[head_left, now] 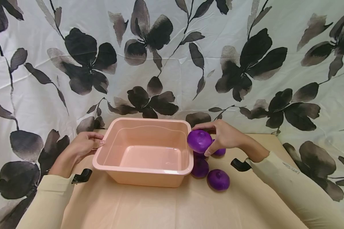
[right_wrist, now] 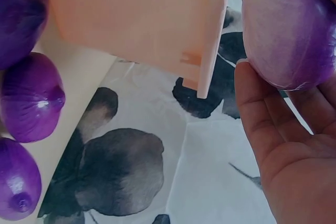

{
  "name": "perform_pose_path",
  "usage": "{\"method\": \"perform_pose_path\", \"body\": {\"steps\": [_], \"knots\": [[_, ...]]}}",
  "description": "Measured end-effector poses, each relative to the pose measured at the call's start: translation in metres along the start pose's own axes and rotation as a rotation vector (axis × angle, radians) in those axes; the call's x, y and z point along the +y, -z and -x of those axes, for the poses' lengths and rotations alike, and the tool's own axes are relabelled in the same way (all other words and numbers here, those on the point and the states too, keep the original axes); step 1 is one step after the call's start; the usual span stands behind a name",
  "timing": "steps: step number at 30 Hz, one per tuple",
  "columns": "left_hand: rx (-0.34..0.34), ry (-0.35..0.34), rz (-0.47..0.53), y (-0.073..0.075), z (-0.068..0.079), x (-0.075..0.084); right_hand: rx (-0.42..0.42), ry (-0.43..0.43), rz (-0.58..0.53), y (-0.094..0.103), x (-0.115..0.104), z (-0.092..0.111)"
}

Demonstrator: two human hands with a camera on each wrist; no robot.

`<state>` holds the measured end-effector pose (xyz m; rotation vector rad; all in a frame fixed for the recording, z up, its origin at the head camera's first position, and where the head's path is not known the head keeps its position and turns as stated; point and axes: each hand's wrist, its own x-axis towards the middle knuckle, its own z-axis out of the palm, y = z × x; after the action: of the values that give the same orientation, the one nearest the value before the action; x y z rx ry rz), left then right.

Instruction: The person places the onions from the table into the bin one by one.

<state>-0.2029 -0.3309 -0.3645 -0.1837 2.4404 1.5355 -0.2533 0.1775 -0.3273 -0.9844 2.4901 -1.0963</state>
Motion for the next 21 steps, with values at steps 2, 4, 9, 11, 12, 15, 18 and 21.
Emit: {"method": "perform_pose_path", "body": {"steps": [2, 4, 9, 11, 12, 15, 18, 21], "knots": [[-0.01, -0.005, 0.008, 0.002, 0.0, -0.001, -0.003, 0.003, -0.004, 0.0, -0.005, -0.005], [-0.013, 0.0, 0.013, 0.004, 0.0, -0.001, -0.005, 0.0, -0.014, -0.001, -0.01, -0.009], [-0.016, 0.013, 0.012, 0.004, 0.002, -0.001, -0.021, 0.006, -0.023, -0.006, -0.02, -0.02], [-0.017, 0.013, 0.016, 0.004, 0.002, 0.0, -0.026, 0.012, -0.025, -0.007, -0.023, -0.024], [-0.018, 0.013, 0.02, 0.004, 0.002, 0.0, -0.031, 0.01, -0.027, -0.008, -0.025, -0.026], [-0.028, 0.012, 0.033, 0.005, 0.002, -0.001, -0.045, 0.012, -0.037, -0.01, -0.029, -0.031], [-0.034, 0.016, 0.031, 0.006, 0.003, -0.001, -0.054, 0.011, -0.036, -0.014, -0.034, -0.036], [-0.033, 0.016, 0.018, 0.008, 0.004, -0.001, -0.046, -0.003, -0.023, -0.017, -0.04, -0.042]]}}
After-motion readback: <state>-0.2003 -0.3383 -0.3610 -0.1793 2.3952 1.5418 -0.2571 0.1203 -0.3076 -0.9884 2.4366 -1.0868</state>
